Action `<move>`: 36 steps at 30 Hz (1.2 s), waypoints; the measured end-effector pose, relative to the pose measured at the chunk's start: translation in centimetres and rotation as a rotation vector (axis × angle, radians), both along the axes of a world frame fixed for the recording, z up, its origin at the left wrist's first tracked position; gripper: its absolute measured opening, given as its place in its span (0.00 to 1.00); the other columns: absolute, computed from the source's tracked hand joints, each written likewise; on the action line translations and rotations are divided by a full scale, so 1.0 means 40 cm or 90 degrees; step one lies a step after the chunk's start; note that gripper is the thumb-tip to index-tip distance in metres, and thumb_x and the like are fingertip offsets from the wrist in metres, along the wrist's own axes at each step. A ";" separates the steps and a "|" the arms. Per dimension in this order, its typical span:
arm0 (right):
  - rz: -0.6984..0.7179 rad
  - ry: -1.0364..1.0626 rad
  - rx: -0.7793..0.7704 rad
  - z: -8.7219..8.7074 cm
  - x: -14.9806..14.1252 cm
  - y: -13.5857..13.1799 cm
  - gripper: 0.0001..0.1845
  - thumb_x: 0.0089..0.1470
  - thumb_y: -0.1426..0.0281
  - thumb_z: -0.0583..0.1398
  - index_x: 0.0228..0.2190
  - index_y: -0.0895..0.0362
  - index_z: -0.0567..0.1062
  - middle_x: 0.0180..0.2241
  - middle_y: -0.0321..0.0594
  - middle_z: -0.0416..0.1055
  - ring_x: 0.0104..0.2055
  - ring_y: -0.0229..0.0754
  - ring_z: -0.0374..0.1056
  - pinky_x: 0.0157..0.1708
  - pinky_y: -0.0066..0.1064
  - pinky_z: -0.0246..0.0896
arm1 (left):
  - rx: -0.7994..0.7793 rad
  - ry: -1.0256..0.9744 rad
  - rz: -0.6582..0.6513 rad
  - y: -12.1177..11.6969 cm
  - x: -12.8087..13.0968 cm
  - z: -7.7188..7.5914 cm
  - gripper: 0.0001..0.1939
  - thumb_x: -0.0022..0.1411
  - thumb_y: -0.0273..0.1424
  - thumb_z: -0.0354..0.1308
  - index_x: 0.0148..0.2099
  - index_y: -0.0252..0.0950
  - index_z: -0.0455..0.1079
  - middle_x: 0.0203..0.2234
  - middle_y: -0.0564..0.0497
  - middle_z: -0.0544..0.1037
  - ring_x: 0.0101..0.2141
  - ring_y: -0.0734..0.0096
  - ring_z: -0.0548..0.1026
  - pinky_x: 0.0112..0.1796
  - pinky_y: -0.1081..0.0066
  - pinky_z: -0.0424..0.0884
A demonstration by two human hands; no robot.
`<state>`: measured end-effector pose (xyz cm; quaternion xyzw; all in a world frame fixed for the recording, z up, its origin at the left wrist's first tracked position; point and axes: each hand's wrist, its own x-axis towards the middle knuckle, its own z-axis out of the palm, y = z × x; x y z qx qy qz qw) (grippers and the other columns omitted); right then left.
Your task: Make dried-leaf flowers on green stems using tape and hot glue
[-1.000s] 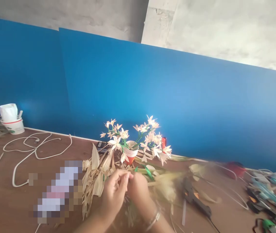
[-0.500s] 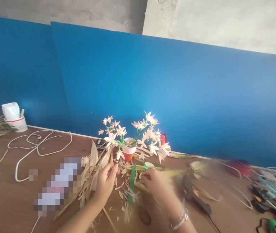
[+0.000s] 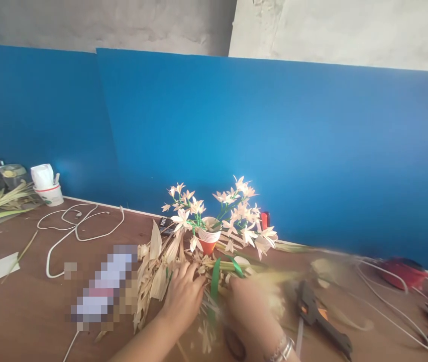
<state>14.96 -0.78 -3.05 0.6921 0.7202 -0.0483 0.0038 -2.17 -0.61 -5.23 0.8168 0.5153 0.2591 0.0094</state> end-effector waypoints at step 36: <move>-0.011 0.856 -0.135 0.069 -0.068 -0.019 0.09 0.46 0.66 0.60 0.22 0.60 0.72 0.19 0.32 0.65 0.21 0.33 0.57 0.23 0.25 0.51 | -0.641 -0.947 -0.135 0.007 -0.001 0.034 0.07 0.48 0.31 0.65 0.30 0.33 0.74 0.24 0.53 0.73 0.26 0.76 0.66 0.27 0.76 0.57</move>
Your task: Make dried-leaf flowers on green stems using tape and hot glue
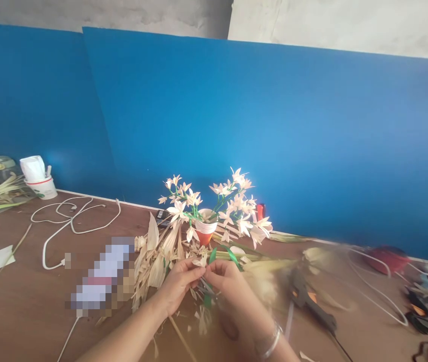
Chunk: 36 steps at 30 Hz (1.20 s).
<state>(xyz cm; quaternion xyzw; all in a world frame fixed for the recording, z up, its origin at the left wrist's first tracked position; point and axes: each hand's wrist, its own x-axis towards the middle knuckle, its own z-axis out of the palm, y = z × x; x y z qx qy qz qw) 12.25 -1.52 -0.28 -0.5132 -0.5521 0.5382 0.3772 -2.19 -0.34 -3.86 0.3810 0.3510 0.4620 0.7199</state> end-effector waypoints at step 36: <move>0.005 -0.753 0.241 -0.031 -0.035 -0.021 0.15 0.50 0.84 0.49 0.31 0.60 0.72 0.32 0.49 0.71 0.36 0.48 0.66 0.34 0.34 0.56 | -0.035 -0.165 0.146 0.026 -0.023 0.016 0.09 0.47 0.32 0.67 0.29 0.31 0.73 0.24 0.54 0.70 0.22 0.83 0.64 0.20 0.81 0.59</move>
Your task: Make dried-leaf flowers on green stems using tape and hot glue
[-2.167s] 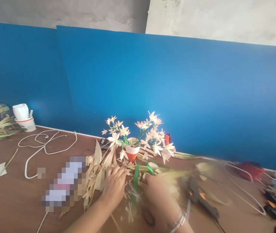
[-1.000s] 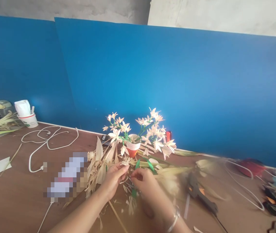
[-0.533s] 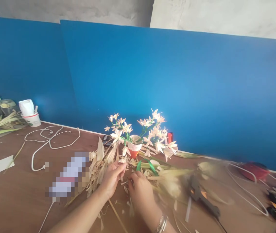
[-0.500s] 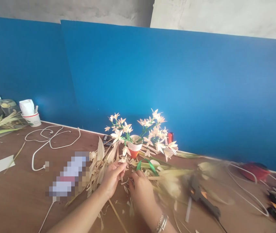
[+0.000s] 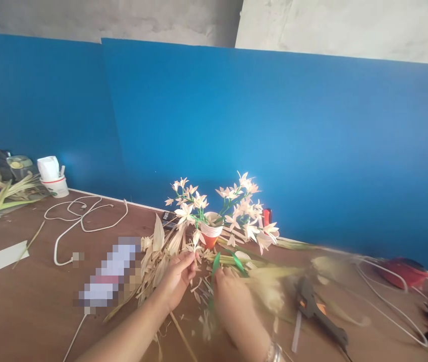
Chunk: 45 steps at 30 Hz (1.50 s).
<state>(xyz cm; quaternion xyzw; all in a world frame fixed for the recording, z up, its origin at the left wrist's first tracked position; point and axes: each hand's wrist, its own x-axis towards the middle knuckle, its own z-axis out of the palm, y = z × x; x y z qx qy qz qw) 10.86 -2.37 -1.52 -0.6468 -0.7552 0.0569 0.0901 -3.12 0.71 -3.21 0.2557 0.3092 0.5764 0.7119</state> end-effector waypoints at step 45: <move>0.042 0.671 -0.204 -0.032 0.000 0.025 0.03 0.37 0.75 0.55 0.18 0.57 0.67 0.17 0.32 0.64 0.21 0.34 0.57 0.21 0.24 0.50 | 0.005 0.074 -0.040 -0.014 0.004 0.009 0.12 0.46 0.35 0.65 0.28 0.32 0.71 0.15 0.58 0.65 0.16 0.84 0.55 0.18 0.81 0.50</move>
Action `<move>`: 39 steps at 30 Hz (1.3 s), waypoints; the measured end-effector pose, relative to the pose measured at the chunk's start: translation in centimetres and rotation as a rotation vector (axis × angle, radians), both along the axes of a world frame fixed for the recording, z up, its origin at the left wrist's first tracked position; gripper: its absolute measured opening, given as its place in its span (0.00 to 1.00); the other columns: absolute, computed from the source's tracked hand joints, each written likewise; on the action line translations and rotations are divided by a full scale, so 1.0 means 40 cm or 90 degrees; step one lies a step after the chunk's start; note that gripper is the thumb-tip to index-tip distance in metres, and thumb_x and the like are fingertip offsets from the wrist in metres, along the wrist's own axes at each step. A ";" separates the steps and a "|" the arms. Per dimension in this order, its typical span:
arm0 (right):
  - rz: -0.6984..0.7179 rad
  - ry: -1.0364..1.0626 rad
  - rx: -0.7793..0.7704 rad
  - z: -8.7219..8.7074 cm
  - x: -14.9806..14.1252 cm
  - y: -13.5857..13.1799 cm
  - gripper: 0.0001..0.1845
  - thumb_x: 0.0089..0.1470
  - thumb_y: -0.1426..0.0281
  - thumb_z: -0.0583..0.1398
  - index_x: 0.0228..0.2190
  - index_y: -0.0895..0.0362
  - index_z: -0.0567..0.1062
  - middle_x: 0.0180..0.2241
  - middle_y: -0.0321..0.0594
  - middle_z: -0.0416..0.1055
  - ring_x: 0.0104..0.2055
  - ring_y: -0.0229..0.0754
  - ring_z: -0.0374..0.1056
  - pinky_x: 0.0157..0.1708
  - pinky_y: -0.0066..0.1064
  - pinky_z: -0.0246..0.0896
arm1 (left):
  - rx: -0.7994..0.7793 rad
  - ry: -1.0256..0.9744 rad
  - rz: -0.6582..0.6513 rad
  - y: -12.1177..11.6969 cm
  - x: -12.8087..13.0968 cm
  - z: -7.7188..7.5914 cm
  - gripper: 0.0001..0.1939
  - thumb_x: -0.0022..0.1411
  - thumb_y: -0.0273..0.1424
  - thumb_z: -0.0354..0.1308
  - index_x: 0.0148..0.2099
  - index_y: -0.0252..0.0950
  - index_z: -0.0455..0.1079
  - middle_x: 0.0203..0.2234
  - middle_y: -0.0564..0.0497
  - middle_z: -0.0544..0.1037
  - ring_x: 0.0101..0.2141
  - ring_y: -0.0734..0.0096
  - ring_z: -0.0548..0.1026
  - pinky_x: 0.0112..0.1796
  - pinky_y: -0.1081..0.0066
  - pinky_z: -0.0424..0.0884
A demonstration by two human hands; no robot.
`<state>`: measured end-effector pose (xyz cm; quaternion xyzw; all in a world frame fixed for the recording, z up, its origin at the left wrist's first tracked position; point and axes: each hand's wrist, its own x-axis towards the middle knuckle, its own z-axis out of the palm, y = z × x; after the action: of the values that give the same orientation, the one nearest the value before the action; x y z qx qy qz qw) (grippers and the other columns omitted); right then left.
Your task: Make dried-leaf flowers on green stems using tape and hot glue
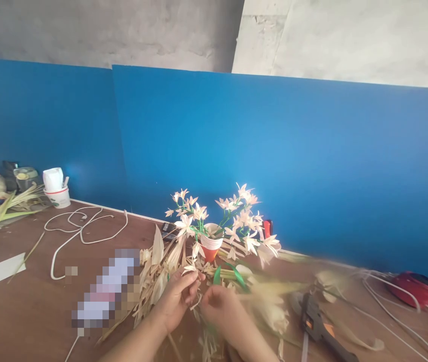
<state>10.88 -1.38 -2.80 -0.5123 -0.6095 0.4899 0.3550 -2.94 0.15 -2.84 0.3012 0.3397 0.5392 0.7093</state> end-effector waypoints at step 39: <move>-0.100 -0.109 0.095 0.066 0.000 -0.015 0.05 0.41 0.76 0.53 0.22 0.57 0.69 0.20 0.34 0.68 0.24 0.37 0.62 0.25 0.26 0.54 | -0.045 -0.037 -0.016 0.000 0.012 -0.024 0.13 0.51 0.38 0.64 0.34 0.31 0.76 0.23 0.53 0.74 0.20 0.83 0.66 0.24 0.82 0.64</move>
<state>10.86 -1.99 -0.17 -0.5705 -0.6306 0.3682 0.3759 -2.46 0.16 -3.81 0.2643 0.3339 0.5261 0.7361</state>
